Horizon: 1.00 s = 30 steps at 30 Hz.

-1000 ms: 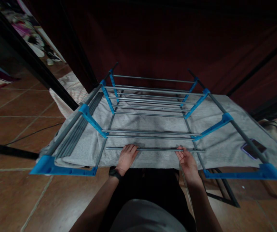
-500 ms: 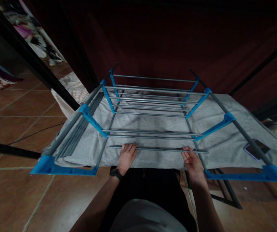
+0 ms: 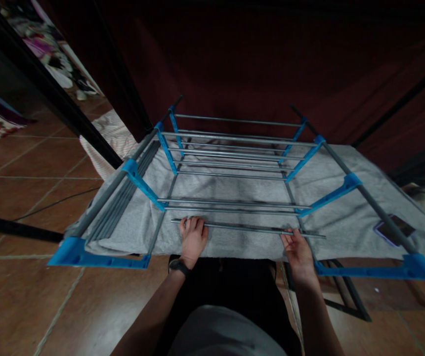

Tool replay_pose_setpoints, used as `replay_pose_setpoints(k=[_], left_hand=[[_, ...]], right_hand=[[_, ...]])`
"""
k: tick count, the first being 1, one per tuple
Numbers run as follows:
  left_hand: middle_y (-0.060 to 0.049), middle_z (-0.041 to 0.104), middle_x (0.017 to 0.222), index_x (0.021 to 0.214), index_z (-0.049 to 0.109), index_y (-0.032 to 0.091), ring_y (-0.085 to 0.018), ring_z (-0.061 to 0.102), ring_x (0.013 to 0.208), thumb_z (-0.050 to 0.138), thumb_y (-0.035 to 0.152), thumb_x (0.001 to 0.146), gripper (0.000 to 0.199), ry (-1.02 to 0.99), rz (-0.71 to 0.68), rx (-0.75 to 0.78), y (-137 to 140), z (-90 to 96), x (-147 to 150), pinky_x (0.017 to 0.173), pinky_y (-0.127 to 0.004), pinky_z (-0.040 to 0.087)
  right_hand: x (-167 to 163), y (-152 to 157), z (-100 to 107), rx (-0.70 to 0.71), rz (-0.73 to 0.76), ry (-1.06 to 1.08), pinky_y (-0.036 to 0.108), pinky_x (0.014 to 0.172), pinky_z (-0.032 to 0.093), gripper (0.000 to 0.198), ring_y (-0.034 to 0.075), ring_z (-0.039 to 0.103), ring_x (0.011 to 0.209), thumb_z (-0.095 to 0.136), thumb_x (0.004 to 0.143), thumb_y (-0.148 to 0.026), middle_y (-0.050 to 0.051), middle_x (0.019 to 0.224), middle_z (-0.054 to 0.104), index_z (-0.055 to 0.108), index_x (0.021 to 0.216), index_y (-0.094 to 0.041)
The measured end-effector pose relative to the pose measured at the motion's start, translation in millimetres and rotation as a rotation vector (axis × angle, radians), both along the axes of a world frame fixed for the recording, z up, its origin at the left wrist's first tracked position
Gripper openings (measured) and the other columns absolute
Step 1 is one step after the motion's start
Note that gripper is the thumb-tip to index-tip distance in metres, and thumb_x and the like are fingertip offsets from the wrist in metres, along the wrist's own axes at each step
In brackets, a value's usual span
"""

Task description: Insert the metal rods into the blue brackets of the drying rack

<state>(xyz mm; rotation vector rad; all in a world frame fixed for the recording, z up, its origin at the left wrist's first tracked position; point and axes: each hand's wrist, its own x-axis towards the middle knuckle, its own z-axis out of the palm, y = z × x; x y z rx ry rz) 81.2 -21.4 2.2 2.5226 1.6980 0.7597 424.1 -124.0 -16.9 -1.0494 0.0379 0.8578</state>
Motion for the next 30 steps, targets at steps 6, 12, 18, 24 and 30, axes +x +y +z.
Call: replay_pose_setpoints(k=[6, 12, 18, 24, 30], left_hand=[[-0.009, 0.069, 0.100, 0.103, 0.067, 0.020, -0.028, 0.059, 0.101, 0.049, 0.020, 0.095, 0.020, 0.018, -0.018, -0.023, 0.0, -2.9, -2.1, 0.103, -0.048, 0.035], [-0.007, 0.070, 0.099, 0.106, 0.065, 0.021, -0.027, 0.060, 0.099, 0.051, 0.021, 0.095, 0.018, 0.021, -0.114, -0.050, -1.3, -7.7, -6.3, 0.095, -0.044, 0.039], [-0.007, 0.071, 0.097, 0.100, 0.063, 0.023, -0.027, 0.061, 0.097, 0.055, 0.021, 0.092, 0.011, 0.048, -0.131, -0.104, -1.8, -8.2, -7.1, 0.090, -0.041, 0.041], [-0.007, 0.070, 0.095, 0.096, 0.062, 0.023, -0.026, 0.061, 0.094, 0.053, 0.022, 0.094, 0.009, 0.077, -0.154, -0.111, -2.4, -6.6, -6.6, 0.088, -0.041, 0.042], [-0.007, 0.069, 0.095, 0.092, 0.062, 0.023, -0.027, 0.060, 0.095, 0.054, 0.022, 0.092, 0.008, 0.026, -0.101, -0.053, -2.2, -7.9, -5.1, 0.093, -0.045, 0.039]], right_hand=[[-0.7, 0.0, -0.9, 0.028, 0.021, -0.001, 0.030, 0.090, 0.060, 0.013, 0.012, 0.071, 0.083, 0.077, 0.080, -0.024, -0.001, 0.085, 0.073, 0.066, 0.087, -0.021], [0.4, -0.5, -2.9, 0.031, 0.069, -0.020, 0.028, 0.090, 0.060, 0.006, 0.012, 0.072, 0.085, 0.070, 0.085, -0.024, 0.002, 0.086, 0.073, 0.066, 0.087, -0.020], [-2.8, -1.9, 0.5, 0.048, 0.079, -0.041, 0.031, 0.092, 0.060, 0.014, 0.014, 0.072, 0.084, 0.073, 0.084, -0.031, 0.002, 0.087, 0.073, 0.066, 0.087, -0.020], [-3.4, -2.0, 2.9, 0.052, 0.076, -0.034, 0.032, 0.096, 0.058, 0.014, 0.013, 0.071, 0.082, 0.072, 0.085, -0.034, 0.000, 0.082, 0.070, 0.065, 0.085, -0.022], [-5.3, -2.0, 3.6, 0.030, 0.087, -0.073, 0.038, 0.100, 0.056, 0.018, 0.016, 0.070, 0.083, 0.074, 0.083, -0.037, 0.001, 0.082, 0.070, 0.064, 0.082, -0.024]])
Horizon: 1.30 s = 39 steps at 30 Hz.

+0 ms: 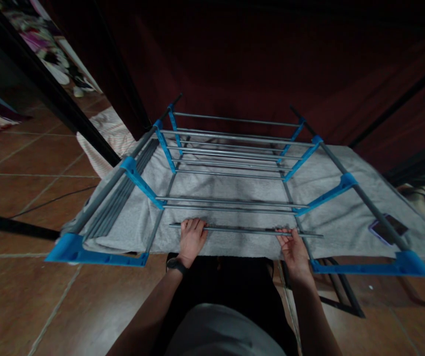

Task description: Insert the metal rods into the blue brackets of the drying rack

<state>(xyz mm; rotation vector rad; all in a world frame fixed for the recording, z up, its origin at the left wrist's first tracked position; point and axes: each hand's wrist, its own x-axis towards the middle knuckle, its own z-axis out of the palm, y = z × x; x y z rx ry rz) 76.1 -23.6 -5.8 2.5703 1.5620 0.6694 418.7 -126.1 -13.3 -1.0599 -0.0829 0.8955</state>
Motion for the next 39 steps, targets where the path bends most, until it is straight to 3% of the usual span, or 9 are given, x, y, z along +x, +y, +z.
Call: replay_pose_setpoints(k=[11, 23, 33, 39], left_hand=[[-0.007, 0.069, 0.091, 0.091, 0.062, 0.023, -0.027, 0.060, 0.093, 0.052, 0.023, 0.094, 0.010, 0.048, 0.033, -0.018, 1, -1.6, 1, 0.087, -0.042, 0.040], [-0.006, 0.068, 0.096, 0.103, 0.065, 0.023, -0.023, 0.061, 0.093, 0.047, 0.035, 0.102, 0.022, 0.105, -0.202, 0.050, -3, -3.3, -4, 0.088, -0.039, 0.043], [-0.004, 0.066, 0.092, 0.101, 0.067, 0.024, -0.021, 0.060, 0.090, 0.046, 0.042, 0.102, 0.028, 0.081, -0.240, 0.056, -6, -1.7, -3, 0.086, -0.037, 0.044], [-0.005, 0.067, 0.094, 0.106, 0.068, 0.025, -0.021, 0.062, 0.092, 0.045, 0.043, 0.102, 0.030, 0.025, -0.241, 0.019, -5, -2.8, -2, 0.088, -0.038, 0.045]], right_hand=[[1, -2, -3, 0.012, 0.014, 0.012, 0.035, 0.095, 0.057, 0.023, 0.015, 0.070, 0.083, 0.076, 0.082, -0.042, -0.001, 0.083, 0.070, 0.064, 0.085, -0.023], [3, -2, -5, 0.033, 0.032, -0.004, 0.034, 0.096, 0.056, 0.024, 0.014, 0.070, 0.080, 0.074, 0.083, -0.045, -0.002, 0.080, 0.069, 0.063, 0.082, -0.023], [1, -10, -2, -0.034, 0.160, -0.035, 0.039, 0.093, 0.059, 0.030, 0.018, 0.072, 0.090, 0.086, 0.071, -0.040, 0.002, 0.090, 0.074, 0.069, 0.087, -0.021], [-1, -10, -1, -0.052, 0.146, -0.046, 0.040, 0.090, 0.061, 0.032, 0.018, 0.073, 0.086, 0.090, 0.066, -0.039, 0.002, 0.085, 0.074, 0.070, 0.082, -0.020]])
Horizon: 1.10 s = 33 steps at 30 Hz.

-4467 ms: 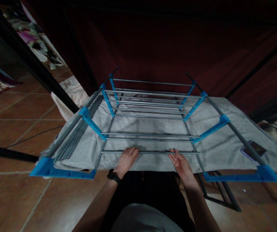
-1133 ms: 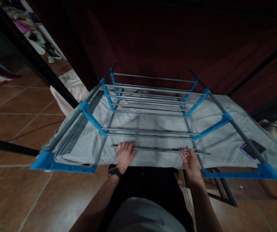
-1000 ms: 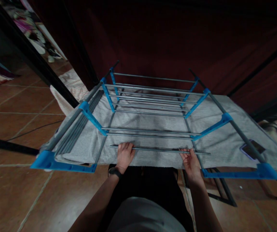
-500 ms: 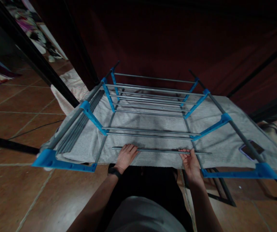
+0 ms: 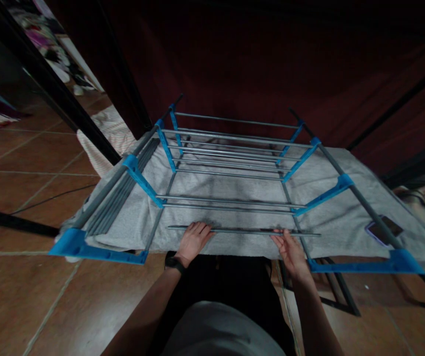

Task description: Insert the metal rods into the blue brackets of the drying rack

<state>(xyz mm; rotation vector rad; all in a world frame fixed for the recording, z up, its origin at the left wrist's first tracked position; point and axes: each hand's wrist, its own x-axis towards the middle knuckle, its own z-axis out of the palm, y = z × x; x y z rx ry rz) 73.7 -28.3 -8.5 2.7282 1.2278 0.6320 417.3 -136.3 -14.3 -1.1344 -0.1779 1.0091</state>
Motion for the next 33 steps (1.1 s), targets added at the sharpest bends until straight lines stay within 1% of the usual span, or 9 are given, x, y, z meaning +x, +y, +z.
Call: replay_pose_setpoints(k=[5, 8, 11, 13, 20, 23, 25, 29, 33], left_hand=[[-0.005, 0.068, 0.097, 0.113, 0.067, 0.026, -0.021, 0.062, 0.094, 0.043, 0.042, 0.103, 0.031, 0.019, -0.028, -0.017, 2, -4.8, -2, 0.089, -0.039, 0.046], [-0.005, 0.068, 0.098, 0.115, 0.067, 0.026, -0.022, 0.062, 0.095, 0.044, 0.041, 0.103, 0.030, 0.037, -0.023, 0.012, 2, -6.9, -2, 0.089, -0.039, 0.045], [-0.005, 0.069, 0.100, 0.115, 0.067, 0.026, -0.022, 0.062, 0.095, 0.045, 0.040, 0.102, 0.030, 0.055, -0.014, 0.043, 1, -6.1, -2, 0.089, -0.039, 0.044], [-0.006, 0.069, 0.099, 0.114, 0.068, 0.025, -0.023, 0.062, 0.094, 0.045, 0.040, 0.102, 0.030, 0.063, -0.001, 0.050, 0, -4.5, -1, 0.088, -0.038, 0.044], [-0.006, 0.070, 0.101, 0.112, 0.067, 0.024, -0.023, 0.062, 0.094, 0.044, 0.038, 0.103, 0.029, 0.076, 0.014, 0.038, 0, -0.9, -2, 0.090, -0.039, 0.044], [-0.006, 0.070, 0.102, 0.112, 0.067, 0.023, -0.023, 0.061, 0.095, 0.044, 0.034, 0.103, 0.027, 0.055, 0.018, 0.044, 1, -1.8, -3, 0.091, -0.039, 0.044], [-0.006, 0.070, 0.100, 0.111, 0.067, 0.022, -0.023, 0.061, 0.095, 0.045, 0.031, 0.103, 0.025, 0.045, 0.023, 0.060, 1, -3.1, -3, 0.091, -0.039, 0.044], [-0.007, 0.070, 0.099, 0.111, 0.067, 0.021, -0.024, 0.061, 0.093, 0.046, 0.026, 0.101, 0.024, 0.027, 0.048, 0.086, 2, -6.0, -3, 0.089, -0.040, 0.044], [-0.007, 0.070, 0.100, 0.108, 0.068, 0.021, -0.025, 0.060, 0.094, 0.046, 0.026, 0.100, 0.024, -0.011, 0.083, 0.087, 4, -6.3, -8, 0.088, -0.041, 0.044]], right_hand=[[-6, 3, 1, -0.023, 0.051, -0.028, 0.041, 0.086, 0.063, 0.030, 0.018, 0.072, 0.078, 0.091, 0.064, -0.037, -0.002, 0.077, 0.071, 0.068, 0.076, -0.022], [-8, 3, 2, -0.015, 0.040, -0.011, 0.039, 0.086, 0.063, 0.028, 0.018, 0.072, 0.082, 0.090, 0.066, -0.036, -0.001, 0.081, 0.072, 0.069, 0.078, -0.021], [-6, 3, 3, 0.031, 0.002, 0.012, 0.036, 0.091, 0.061, 0.025, 0.017, 0.072, 0.092, 0.085, 0.072, -0.035, 0.002, 0.091, 0.074, 0.070, 0.085, -0.020], [-4, 4, 3, 0.056, -0.042, 0.019, 0.035, 0.094, 0.059, 0.022, 0.016, 0.072, 0.094, 0.082, 0.074, -0.033, 0.002, 0.094, 0.074, 0.070, 0.088, -0.020], [10, 8, 5, 0.093, -0.178, 0.012, 0.034, 0.094, 0.057, 0.019, 0.014, 0.072, 0.085, 0.081, 0.071, -0.021, 0.000, 0.086, 0.074, 0.065, 0.082, -0.021], [18, 8, 10, 0.097, -0.245, -0.005, 0.035, 0.092, 0.057, 0.022, 0.014, 0.072, 0.082, 0.081, 0.070, -0.019, -0.001, 0.084, 0.074, 0.061, 0.078, -0.022], [23, 7, 13, 0.095, -0.274, -0.021, 0.036, 0.090, 0.058, 0.025, 0.015, 0.072, 0.081, 0.081, 0.069, -0.019, -0.001, 0.085, 0.074, 0.060, 0.080, -0.022], [36, 0, 17, 0.080, -0.327, -0.065, 0.036, 0.083, 0.059, 0.036, 0.016, 0.073, 0.079, 0.082, 0.065, -0.020, -0.002, 0.087, 0.074, 0.055, 0.088, -0.024], [46, -7, 18, 0.070, -0.378, -0.082, 0.034, 0.076, 0.060, 0.048, 0.015, 0.073, 0.076, 0.079, 0.064, -0.022, -0.007, 0.087, 0.072, 0.047, 0.099, -0.030]])
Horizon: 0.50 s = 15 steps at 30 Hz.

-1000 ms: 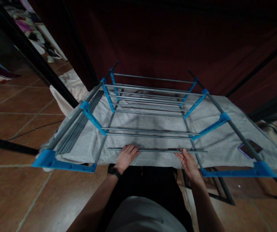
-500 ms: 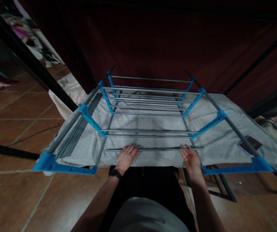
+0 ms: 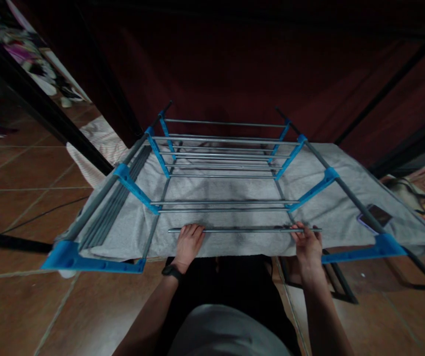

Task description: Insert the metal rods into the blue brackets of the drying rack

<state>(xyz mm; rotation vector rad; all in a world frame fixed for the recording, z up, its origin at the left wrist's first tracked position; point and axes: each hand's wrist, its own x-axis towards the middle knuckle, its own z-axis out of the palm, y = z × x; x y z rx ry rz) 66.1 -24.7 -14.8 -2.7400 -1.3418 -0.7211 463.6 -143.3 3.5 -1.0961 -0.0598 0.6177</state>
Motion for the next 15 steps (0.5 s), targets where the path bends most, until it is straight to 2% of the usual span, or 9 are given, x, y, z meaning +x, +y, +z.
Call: replay_pose_setpoints(k=[6, 8, 12, 15], left_hand=[[-0.009, 0.071, 0.103, 0.108, 0.068, 0.020, -0.025, 0.061, 0.097, 0.044, 0.026, 0.100, 0.026, -0.020, 0.074, 0.015, 3, 6.8, -23, 0.092, -0.042, 0.042], [-0.009, 0.071, 0.104, 0.108, 0.068, 0.020, -0.025, 0.061, 0.098, 0.044, 0.024, 0.099, 0.026, -0.023, 0.124, 0.029, 3, 9.2, -32, 0.096, -0.044, 0.040], [-0.009, 0.071, 0.105, 0.108, 0.068, 0.021, -0.027, 0.060, 0.101, 0.046, 0.023, 0.097, 0.025, -0.007, 0.244, 0.060, 1, 12.2, -47, 0.103, -0.050, 0.035], [-0.008, 0.071, 0.104, 0.108, 0.068, 0.021, -0.027, 0.060, 0.101, 0.045, 0.020, 0.096, 0.026, 0.015, 0.273, 0.051, -3, 14.5, -53, 0.105, -0.050, 0.034]], right_hand=[[2, -2, -5, -0.031, -0.033, 0.013, 0.034, 0.072, 0.061, 0.084, 0.015, 0.073, 0.073, 0.079, 0.062, -0.021, -0.009, 0.092, 0.072, 0.031, 0.128, -0.041], [0, -1, -8, -0.023, -0.027, 0.003, 0.035, 0.072, 0.061, 0.090, 0.015, 0.073, 0.074, 0.079, 0.062, -0.021, -0.009, 0.093, 0.072, 0.028, 0.132, -0.043], [-6, 0, -11, 0.005, -0.027, 0.005, 0.034, 0.072, 0.061, 0.073, 0.015, 0.073, 0.075, 0.077, 0.062, -0.022, -0.007, 0.088, 0.072, 0.040, 0.123, -0.037], [-11, 1, -11, 0.007, -0.019, 0.001, 0.033, 0.071, 0.060, 0.059, 0.016, 0.073, 0.076, 0.077, 0.064, -0.024, -0.005, 0.085, 0.072, 0.046, 0.114, -0.033]])
